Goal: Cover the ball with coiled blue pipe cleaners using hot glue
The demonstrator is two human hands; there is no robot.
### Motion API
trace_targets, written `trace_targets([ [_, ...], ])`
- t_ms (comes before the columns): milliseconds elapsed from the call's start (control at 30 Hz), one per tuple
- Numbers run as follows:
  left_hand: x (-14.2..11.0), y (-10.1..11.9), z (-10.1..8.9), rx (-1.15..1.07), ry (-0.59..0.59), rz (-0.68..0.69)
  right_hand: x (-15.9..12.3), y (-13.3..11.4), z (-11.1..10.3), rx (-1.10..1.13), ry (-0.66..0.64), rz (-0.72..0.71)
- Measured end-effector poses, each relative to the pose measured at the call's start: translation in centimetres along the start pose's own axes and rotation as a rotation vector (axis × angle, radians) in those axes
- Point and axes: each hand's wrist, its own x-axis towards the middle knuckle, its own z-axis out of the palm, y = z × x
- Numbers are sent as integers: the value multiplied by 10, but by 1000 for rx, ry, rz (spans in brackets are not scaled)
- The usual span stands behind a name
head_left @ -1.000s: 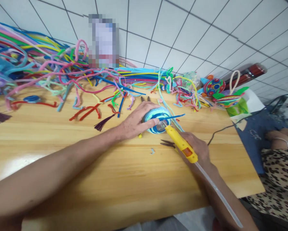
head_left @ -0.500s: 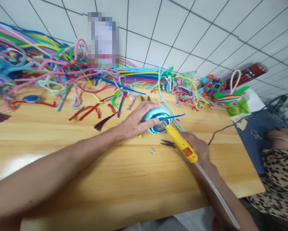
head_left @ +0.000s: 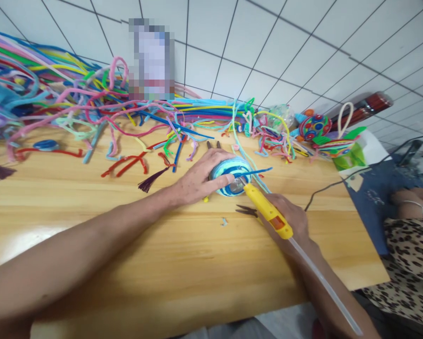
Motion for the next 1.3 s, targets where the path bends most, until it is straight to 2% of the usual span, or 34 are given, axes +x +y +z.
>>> trace_targets([
  [300,1,3,-2,-5,-8,6,3,-2,-8,6,-14,-30],
  [700,1,1,-1,-9,4,1,-5,4,-1,27,-2,12],
  [967,1,3,-2,-7,-10,1,4,0,-1,15,12,-4],
  [1300,1,3,-2,-25,-9,-10,-4,3,0,7,-31,59],
])
